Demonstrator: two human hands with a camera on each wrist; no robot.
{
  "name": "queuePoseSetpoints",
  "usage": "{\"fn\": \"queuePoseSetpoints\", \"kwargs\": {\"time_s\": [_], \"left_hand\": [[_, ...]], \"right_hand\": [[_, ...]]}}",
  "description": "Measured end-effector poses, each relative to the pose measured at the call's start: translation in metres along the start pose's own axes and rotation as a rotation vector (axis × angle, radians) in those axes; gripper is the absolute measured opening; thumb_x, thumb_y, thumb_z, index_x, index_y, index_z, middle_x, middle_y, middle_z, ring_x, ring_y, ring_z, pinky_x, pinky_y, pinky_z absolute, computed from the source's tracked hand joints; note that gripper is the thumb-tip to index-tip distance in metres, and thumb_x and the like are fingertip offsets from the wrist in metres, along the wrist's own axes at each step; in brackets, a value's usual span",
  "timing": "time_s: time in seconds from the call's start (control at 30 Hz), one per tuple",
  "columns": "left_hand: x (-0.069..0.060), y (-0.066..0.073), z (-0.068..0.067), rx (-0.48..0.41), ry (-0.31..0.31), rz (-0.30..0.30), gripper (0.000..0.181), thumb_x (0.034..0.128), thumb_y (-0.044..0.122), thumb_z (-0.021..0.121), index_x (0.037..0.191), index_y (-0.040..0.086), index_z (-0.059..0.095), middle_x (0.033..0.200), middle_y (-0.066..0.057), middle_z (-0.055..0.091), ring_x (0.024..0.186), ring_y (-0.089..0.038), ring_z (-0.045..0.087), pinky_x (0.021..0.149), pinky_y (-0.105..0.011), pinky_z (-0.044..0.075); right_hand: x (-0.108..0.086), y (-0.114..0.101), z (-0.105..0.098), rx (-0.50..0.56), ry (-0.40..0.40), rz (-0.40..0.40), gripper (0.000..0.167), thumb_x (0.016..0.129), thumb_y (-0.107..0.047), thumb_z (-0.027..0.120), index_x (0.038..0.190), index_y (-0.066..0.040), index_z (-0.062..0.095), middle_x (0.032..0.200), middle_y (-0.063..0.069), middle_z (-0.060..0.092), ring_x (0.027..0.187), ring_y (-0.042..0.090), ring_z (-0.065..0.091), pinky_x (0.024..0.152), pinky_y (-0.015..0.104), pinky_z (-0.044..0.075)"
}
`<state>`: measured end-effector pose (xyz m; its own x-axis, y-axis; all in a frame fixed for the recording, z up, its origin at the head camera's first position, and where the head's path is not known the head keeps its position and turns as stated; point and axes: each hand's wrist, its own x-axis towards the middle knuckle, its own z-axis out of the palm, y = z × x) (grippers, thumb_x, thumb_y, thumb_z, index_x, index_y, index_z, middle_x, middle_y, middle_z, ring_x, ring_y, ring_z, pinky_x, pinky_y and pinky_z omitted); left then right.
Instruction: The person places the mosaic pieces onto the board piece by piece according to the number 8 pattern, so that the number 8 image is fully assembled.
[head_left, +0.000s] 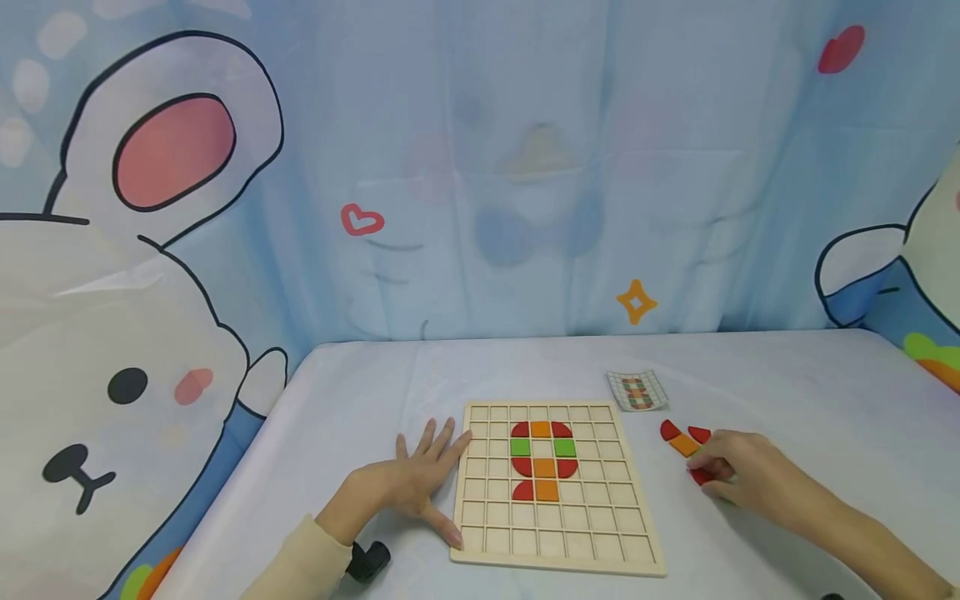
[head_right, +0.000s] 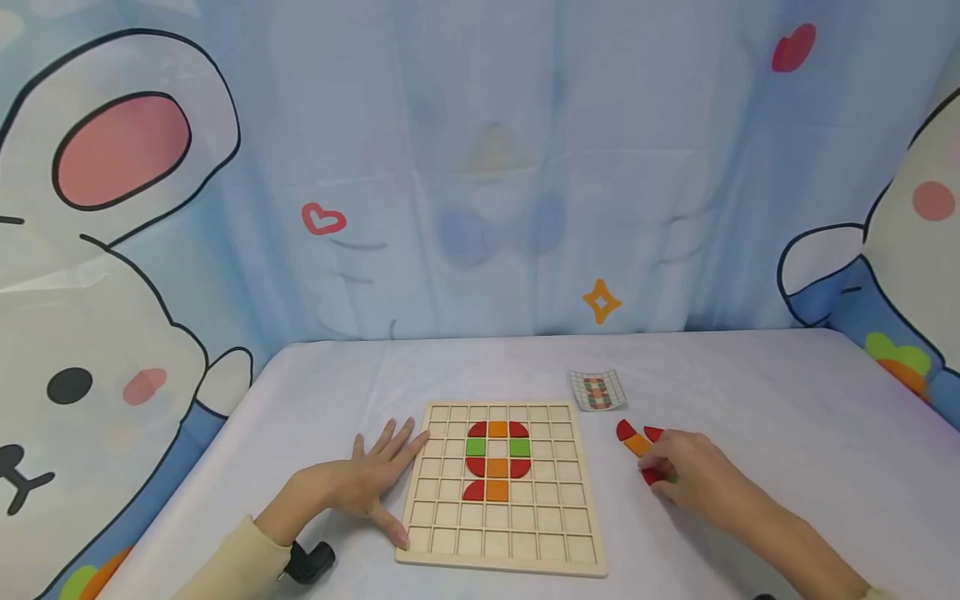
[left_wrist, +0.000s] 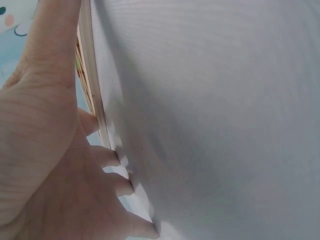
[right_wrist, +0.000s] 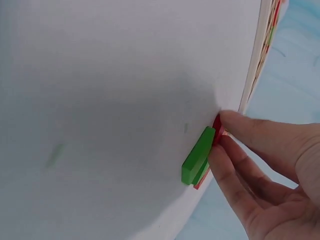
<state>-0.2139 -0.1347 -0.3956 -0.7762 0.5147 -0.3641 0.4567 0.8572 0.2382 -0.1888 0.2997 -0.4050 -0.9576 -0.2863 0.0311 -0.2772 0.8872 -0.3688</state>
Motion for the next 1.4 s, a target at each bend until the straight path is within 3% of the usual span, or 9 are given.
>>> {"fn": "queuePoseSetpoints", "kwargs": {"time_s": [0.3,0.63,0.93,1.13,1.4], "left_hand": [[0.001,-0.001,0.000,-0.015,-0.004,0.013,0.133,0.0786,0.055,0.088,0.169,0.015,-0.001,0.174,-0.019,-0.009,0.159,-0.041,-0.012,0.118,-0.077,-0.001],[0.000,-0.001,0.000,-0.023,-0.001,0.021,0.133,0.0786,0.054,0.089,0.169,0.014,0.000,0.174,-0.020,-0.009,0.159,-0.042,-0.012,0.117,-0.077,-0.001],[0.002,-0.002,0.000,-0.017,-0.009,0.017,0.134,0.0782,0.054,0.089,0.169,0.013,-0.001,0.174,-0.019,-0.010,0.159,-0.041,-0.013,0.118,-0.077,-0.001],[0.001,0.000,0.001,-0.010,-0.009,0.010,0.134,0.0776,0.054,0.089,0.169,0.014,0.000,0.174,-0.019,-0.009,0.159,-0.041,-0.013,0.118,-0.077,0.000],[0.000,0.002,0.000,-0.002,-0.005,0.000,0.134,0.0771,0.055,0.089,0.169,0.014,0.000,0.175,-0.018,-0.009,0.160,-0.040,-0.012,0.118,-0.076,0.000]], "right_hand": [[0.010,-0.004,-0.001,0.076,-0.017,-0.051,0.024,0.077,0.005,0.089,0.098,0.001,0.079,0.093,0.004,0.073,0.080,0.017,0.064,0.073,0.035,0.062],[0.014,-0.007,-0.006,0.126,-0.099,-0.001,0.025,0.080,0.008,0.084,0.104,0.002,0.078,0.093,0.000,0.067,0.081,0.017,0.058,0.071,0.030,0.058],[0.013,-0.007,-0.007,0.118,-0.040,-0.013,0.024,0.076,0.005,0.089,0.097,-0.003,0.080,0.084,-0.002,0.061,0.079,0.017,0.056,0.066,0.023,0.053],[0.011,-0.004,-0.007,0.121,-0.021,-0.007,0.026,0.075,0.000,0.092,0.083,-0.011,0.070,0.078,-0.004,0.060,0.076,0.017,0.053,0.064,0.023,0.050],[0.006,-0.005,-0.005,0.145,0.011,-0.007,0.019,0.076,0.000,0.091,0.090,-0.006,0.081,0.078,-0.005,0.065,0.071,0.015,0.053,0.062,0.021,0.050]]}}
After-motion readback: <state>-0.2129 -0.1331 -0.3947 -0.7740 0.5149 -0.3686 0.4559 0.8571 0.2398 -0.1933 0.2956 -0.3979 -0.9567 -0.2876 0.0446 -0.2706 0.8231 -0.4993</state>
